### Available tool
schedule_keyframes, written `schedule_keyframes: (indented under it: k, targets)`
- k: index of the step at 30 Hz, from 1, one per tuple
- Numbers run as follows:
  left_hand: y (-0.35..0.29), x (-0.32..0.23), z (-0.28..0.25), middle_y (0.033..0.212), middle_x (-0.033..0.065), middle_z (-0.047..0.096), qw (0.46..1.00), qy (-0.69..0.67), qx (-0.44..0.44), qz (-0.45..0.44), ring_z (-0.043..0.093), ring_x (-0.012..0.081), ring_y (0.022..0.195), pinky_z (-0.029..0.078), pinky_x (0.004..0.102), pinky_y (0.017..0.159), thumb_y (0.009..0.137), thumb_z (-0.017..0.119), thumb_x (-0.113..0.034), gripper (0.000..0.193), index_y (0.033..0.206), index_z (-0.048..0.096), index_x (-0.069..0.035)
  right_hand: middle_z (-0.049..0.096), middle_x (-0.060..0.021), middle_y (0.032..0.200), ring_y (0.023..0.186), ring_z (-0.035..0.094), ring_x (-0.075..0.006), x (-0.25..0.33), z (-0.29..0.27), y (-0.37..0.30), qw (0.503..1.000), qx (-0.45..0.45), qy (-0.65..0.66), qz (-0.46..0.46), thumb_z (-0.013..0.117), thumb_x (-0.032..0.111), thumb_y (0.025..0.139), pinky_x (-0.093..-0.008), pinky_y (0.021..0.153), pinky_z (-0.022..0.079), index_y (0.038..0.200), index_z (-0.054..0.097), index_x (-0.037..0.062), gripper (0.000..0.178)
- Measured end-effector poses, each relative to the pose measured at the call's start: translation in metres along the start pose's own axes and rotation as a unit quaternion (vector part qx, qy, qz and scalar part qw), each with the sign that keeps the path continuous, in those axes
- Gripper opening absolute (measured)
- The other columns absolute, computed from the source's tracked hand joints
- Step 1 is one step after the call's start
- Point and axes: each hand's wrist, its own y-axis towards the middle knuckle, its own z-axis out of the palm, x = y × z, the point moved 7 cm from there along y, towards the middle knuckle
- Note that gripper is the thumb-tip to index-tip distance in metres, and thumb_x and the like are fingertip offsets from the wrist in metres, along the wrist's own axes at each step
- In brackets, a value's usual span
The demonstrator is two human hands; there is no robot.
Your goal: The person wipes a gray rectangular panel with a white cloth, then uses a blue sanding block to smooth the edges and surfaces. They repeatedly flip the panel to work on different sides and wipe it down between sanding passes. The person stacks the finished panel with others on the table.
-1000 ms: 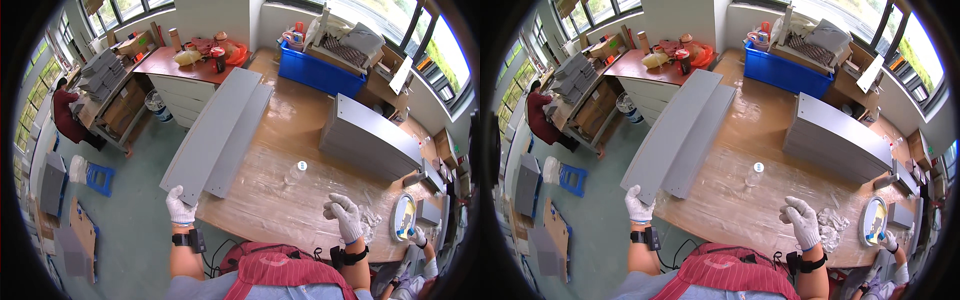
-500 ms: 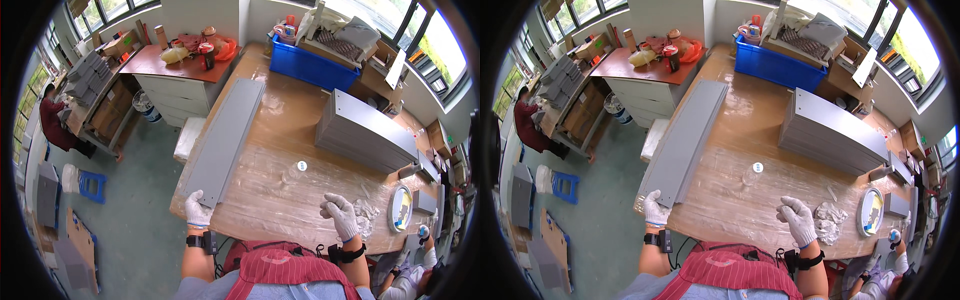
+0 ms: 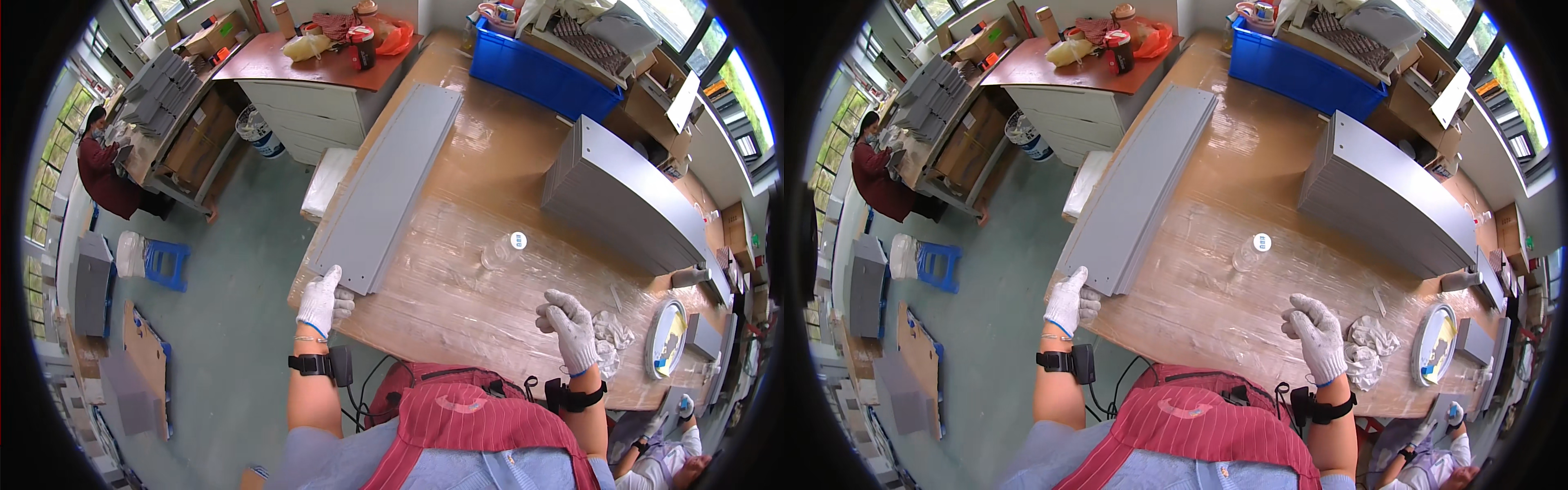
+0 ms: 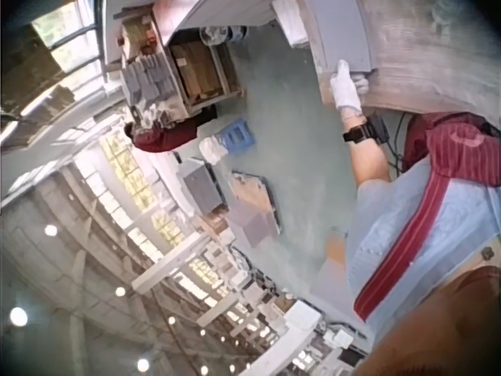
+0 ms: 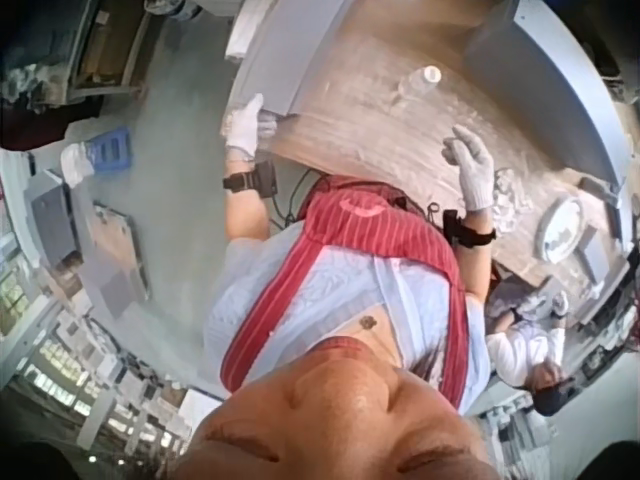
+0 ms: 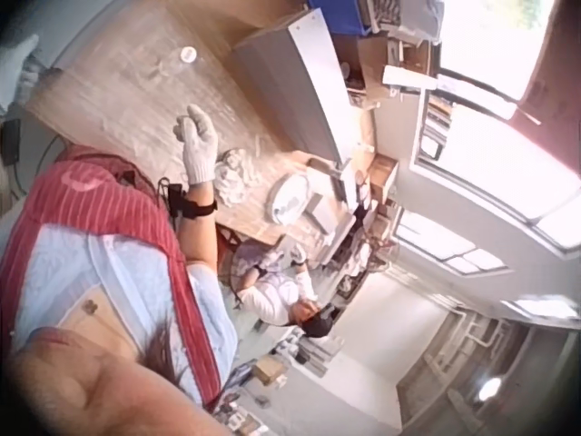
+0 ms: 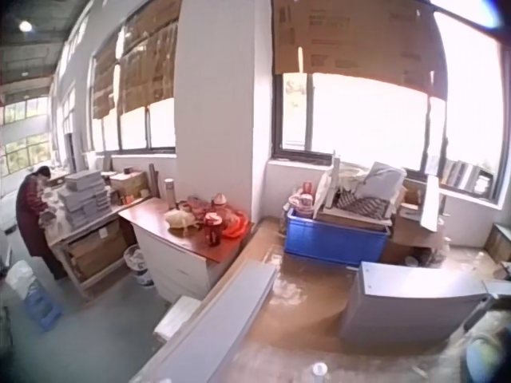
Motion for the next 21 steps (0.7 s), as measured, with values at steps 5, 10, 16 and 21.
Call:
schedule_keyframes:
  k: [5, 10, 16, 21]
  targets:
    - [0.003, -0.001, -0.021, 0.070, 0.0088, 0.059, 0.996, 0.036, -0.079, 0.001, 0.057, 0.0190, 0.046, 0.044, 0.0311, 0.038, 0.097, 0.066, -0.034, 0.035, 0.112, 0.056, -0.004, 0.071, -0.0154, 0.103, 0.082, 0.069, -0.0169, -0.006, -0.006, 0.000, 1.000, -0.005, 0.011, 0.004, 0.060, 0.011, 0.097, -0.0292, 0.076, 0.056, 0.131, 0.058, -0.0058, 0.037]
    - [0.006, 0.004, -0.012, 0.082, 0.0159, 0.065, 0.993, 0.064, -0.094, -0.014, 0.061, 0.0205, 0.051, 0.047, 0.0312, 0.040, 0.099, 0.062, -0.034, 0.039, 0.117, 0.053, -0.001, 0.071, -0.0134, 0.102, 0.083, 0.069, -0.0162, -0.004, -0.004, 0.001, 1.000, -0.010, 0.013, 0.009, 0.062, 0.012, 0.098, -0.0291, 0.076, 0.056, 0.130, 0.058, -0.0047, 0.036]
    - [0.006, -0.004, 0.005, 0.082, 0.0181, 0.067, 0.989, 0.136, -0.063, -0.020, 0.064, 0.0229, 0.053, 0.050, 0.0325, 0.043, 0.100, 0.057, -0.030, 0.034, 0.114, 0.054, 0.000, 0.071, -0.0119, 0.102, 0.083, 0.068, -0.0155, -0.011, -0.008, 0.000, 1.000, -0.014, 0.006, 0.008, 0.062, 0.014, 0.098, -0.0281, 0.076, 0.055, 0.129, 0.059, -0.0032, 0.036]
    - [0.006, -0.005, 0.004, 0.080, 0.0174, 0.067, 0.988, 0.142, -0.053, -0.012, 0.062, 0.0206, 0.052, 0.049, 0.0325, 0.043, 0.100, 0.057, -0.030, 0.031, 0.109, 0.056, -0.001, 0.071, -0.0121, 0.103, 0.083, 0.068, -0.0155, -0.019, -0.011, 0.000, 1.000, -0.018, 0.006, 0.020, 0.062, 0.013, 0.098, -0.0277, 0.076, 0.055, 0.130, 0.059, -0.0037, 0.036]
